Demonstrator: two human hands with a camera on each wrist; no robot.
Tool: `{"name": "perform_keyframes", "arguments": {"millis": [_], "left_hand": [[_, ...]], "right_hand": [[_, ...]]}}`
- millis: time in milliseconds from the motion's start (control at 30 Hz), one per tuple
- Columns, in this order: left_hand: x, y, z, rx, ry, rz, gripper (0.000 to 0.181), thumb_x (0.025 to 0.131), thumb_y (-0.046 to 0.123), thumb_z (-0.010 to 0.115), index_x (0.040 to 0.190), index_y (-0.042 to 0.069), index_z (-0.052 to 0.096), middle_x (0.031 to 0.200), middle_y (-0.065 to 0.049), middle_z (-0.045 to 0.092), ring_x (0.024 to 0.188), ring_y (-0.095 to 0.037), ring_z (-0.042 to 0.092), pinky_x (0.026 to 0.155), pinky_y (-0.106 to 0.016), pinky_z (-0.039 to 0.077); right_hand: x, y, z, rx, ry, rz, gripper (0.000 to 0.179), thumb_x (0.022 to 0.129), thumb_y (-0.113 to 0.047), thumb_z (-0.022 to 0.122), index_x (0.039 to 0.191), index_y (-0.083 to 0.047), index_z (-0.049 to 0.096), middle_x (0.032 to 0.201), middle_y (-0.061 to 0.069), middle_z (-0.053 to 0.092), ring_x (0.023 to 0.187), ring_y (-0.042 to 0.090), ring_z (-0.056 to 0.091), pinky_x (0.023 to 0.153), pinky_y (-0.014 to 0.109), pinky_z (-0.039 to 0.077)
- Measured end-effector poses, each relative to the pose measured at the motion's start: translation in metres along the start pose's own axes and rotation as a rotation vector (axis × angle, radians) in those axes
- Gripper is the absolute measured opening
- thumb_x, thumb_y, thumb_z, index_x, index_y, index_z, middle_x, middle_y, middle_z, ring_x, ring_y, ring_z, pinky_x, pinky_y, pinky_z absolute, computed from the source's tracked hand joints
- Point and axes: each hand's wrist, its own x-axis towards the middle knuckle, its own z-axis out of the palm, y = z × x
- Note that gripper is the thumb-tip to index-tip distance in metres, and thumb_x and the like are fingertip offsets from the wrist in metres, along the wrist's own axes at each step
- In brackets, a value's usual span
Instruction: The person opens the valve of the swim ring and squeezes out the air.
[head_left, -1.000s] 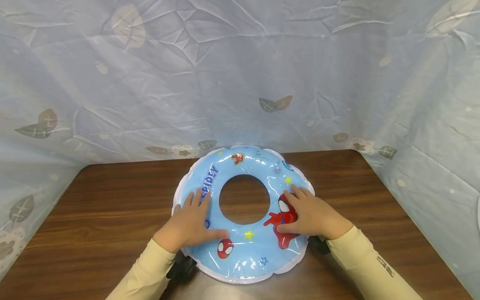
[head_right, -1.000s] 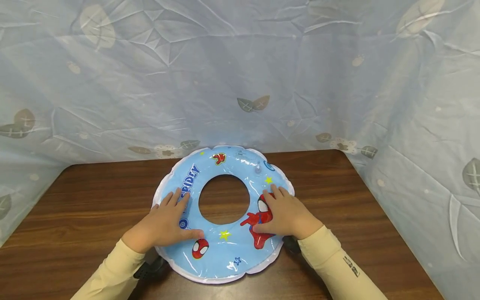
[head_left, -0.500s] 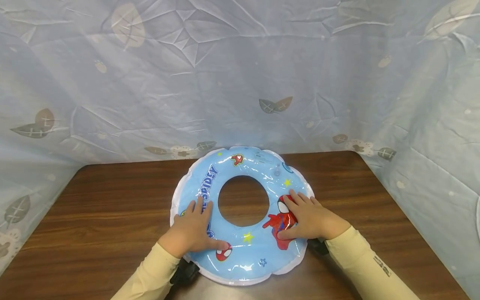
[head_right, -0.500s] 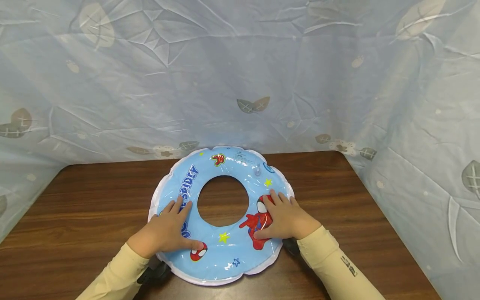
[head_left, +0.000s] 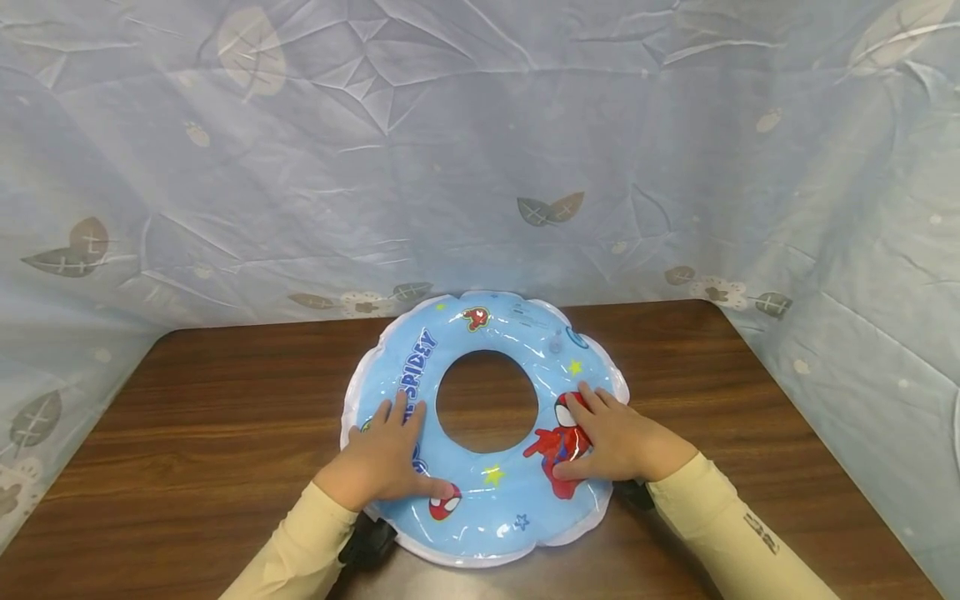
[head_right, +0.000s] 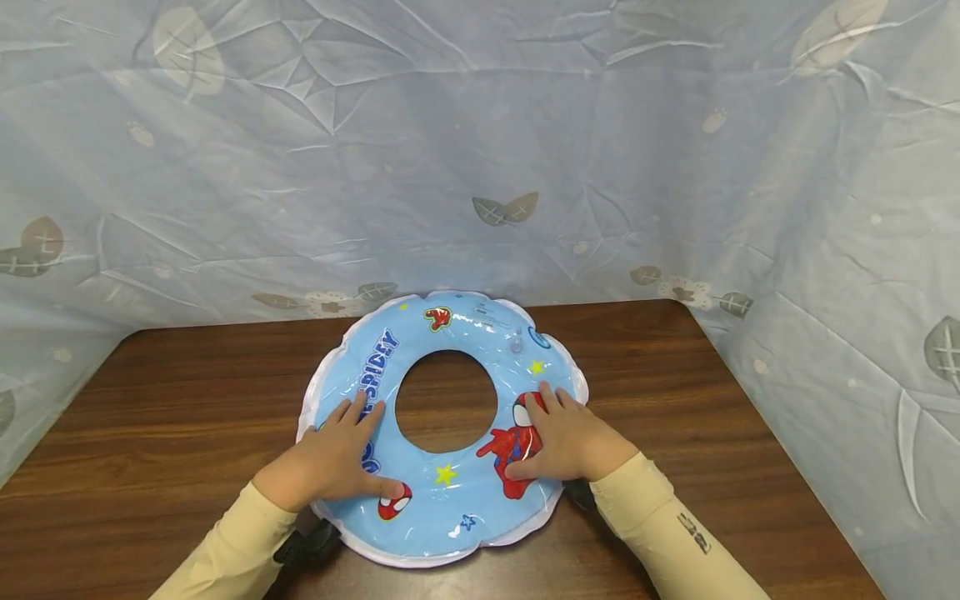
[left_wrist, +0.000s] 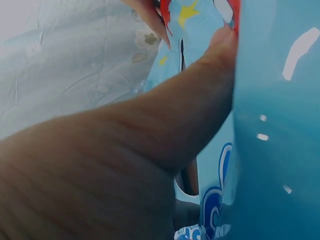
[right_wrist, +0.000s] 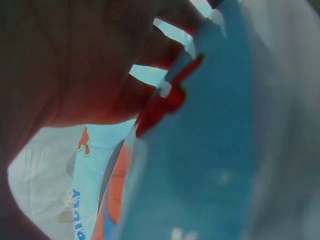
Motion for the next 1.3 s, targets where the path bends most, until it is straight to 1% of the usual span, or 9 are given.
{"name": "perform_keyframes", "arguments": {"millis": [100, 200, 367, 533, 633, 733, 933, 1100, 1300], "left_hand": [[0.002, -0.002, -0.001, -0.016, -0.009, 0.013, 0.128, 0.065, 0.072, 0.086, 0.159, 0.001, 0.035, 0.166, -0.031, 0.021, 0.151, -0.057, 0.020, 0.103, -0.087, 0.022], [0.003, -0.005, -0.002, -0.028, -0.025, 0.015, 0.128, 0.065, 0.070, 0.087, 0.160, 0.003, 0.034, 0.167, -0.029, 0.019, 0.152, -0.056, 0.017, 0.105, -0.087, 0.018], [0.004, -0.008, -0.003, -0.026, -0.048, 0.024, 0.126, 0.066, 0.067, 0.088, 0.161, 0.004, 0.033, 0.168, -0.029, 0.018, 0.152, -0.056, 0.015, 0.105, -0.087, 0.015], [0.004, -0.010, -0.003, -0.015, -0.052, 0.034, 0.126, 0.066, 0.066, 0.088, 0.161, 0.004, 0.033, 0.168, -0.029, 0.018, 0.152, -0.057, 0.016, 0.105, -0.087, 0.015], [0.005, -0.011, -0.003, -0.006, -0.047, 0.036, 0.126, 0.066, 0.067, 0.088, 0.161, 0.004, 0.033, 0.168, -0.029, 0.019, 0.151, -0.057, 0.017, 0.105, -0.087, 0.016], [0.005, -0.011, -0.002, 0.008, -0.042, 0.037, 0.127, 0.066, 0.068, 0.087, 0.161, 0.004, 0.033, 0.167, -0.029, 0.019, 0.151, -0.056, 0.018, 0.105, -0.087, 0.017], [0.005, -0.010, -0.002, 0.014, -0.043, 0.038, 0.127, 0.066, 0.068, 0.087, 0.161, 0.004, 0.033, 0.168, -0.029, 0.018, 0.151, -0.056, 0.017, 0.104, -0.087, 0.018], [0.005, -0.009, -0.003, 0.003, -0.042, 0.037, 0.125, 0.067, 0.066, 0.087, 0.161, 0.004, 0.033, 0.168, -0.029, 0.018, 0.152, -0.056, 0.016, 0.105, -0.086, 0.018], [0.004, -0.009, -0.003, -0.009, -0.045, 0.030, 0.125, 0.067, 0.064, 0.088, 0.161, 0.004, 0.033, 0.168, -0.028, 0.018, 0.152, -0.056, 0.015, 0.105, -0.086, 0.017]], "right_hand": [[-0.002, -0.002, -0.001, 0.001, -0.013, 0.011, 0.111, 0.077, -0.068, 0.076, 0.159, -0.004, 0.038, 0.165, 0.027, 0.028, 0.148, 0.054, 0.028, 0.101, 0.073, 0.044], [-0.004, -0.004, -0.003, 0.010, -0.029, 0.025, 0.111, 0.075, -0.067, 0.078, 0.159, -0.005, 0.039, 0.164, 0.027, 0.030, 0.146, 0.054, 0.030, 0.095, 0.070, 0.049], [-0.006, -0.007, -0.007, 0.002, -0.021, 0.036, 0.102, 0.078, -0.063, 0.078, 0.156, -0.007, 0.045, 0.161, 0.026, 0.036, 0.140, 0.052, 0.039, 0.088, 0.066, 0.056], [-0.006, -0.009, -0.006, -0.007, 0.045, 0.014, 0.092, 0.080, -0.054, 0.081, 0.152, -0.007, 0.050, 0.155, 0.026, 0.042, 0.138, 0.051, 0.043, 0.084, 0.062, 0.058], [-0.004, -0.009, -0.004, -0.039, 0.096, -0.022, 0.091, 0.079, -0.051, 0.083, 0.151, -0.005, 0.051, 0.155, 0.028, 0.041, 0.141, 0.052, 0.040, 0.088, 0.063, 0.057], [-0.002, -0.008, -0.003, -0.067, 0.114, -0.043, 0.093, 0.080, -0.052, 0.082, 0.152, -0.003, 0.049, 0.159, 0.029, 0.036, 0.145, 0.054, 0.034, 0.093, 0.067, 0.053], [0.002, -0.004, 0.000, -0.035, 0.064, -0.025, 0.096, 0.081, -0.055, 0.080, 0.155, -0.004, 0.046, 0.162, 0.029, 0.033, 0.147, 0.054, 0.032, 0.094, 0.069, 0.051], [0.004, 0.000, 0.000, -0.003, 0.021, -0.020, 0.098, 0.082, -0.055, 0.079, 0.157, -0.006, 0.042, 0.165, 0.027, 0.029, 0.149, 0.054, 0.027, 0.094, 0.069, 0.050], [0.005, 0.000, 0.000, -0.018, 0.016, -0.030, 0.097, 0.082, -0.056, 0.078, 0.157, -0.005, 0.042, 0.164, 0.028, 0.031, 0.148, 0.055, 0.029, 0.094, 0.069, 0.051]]}}
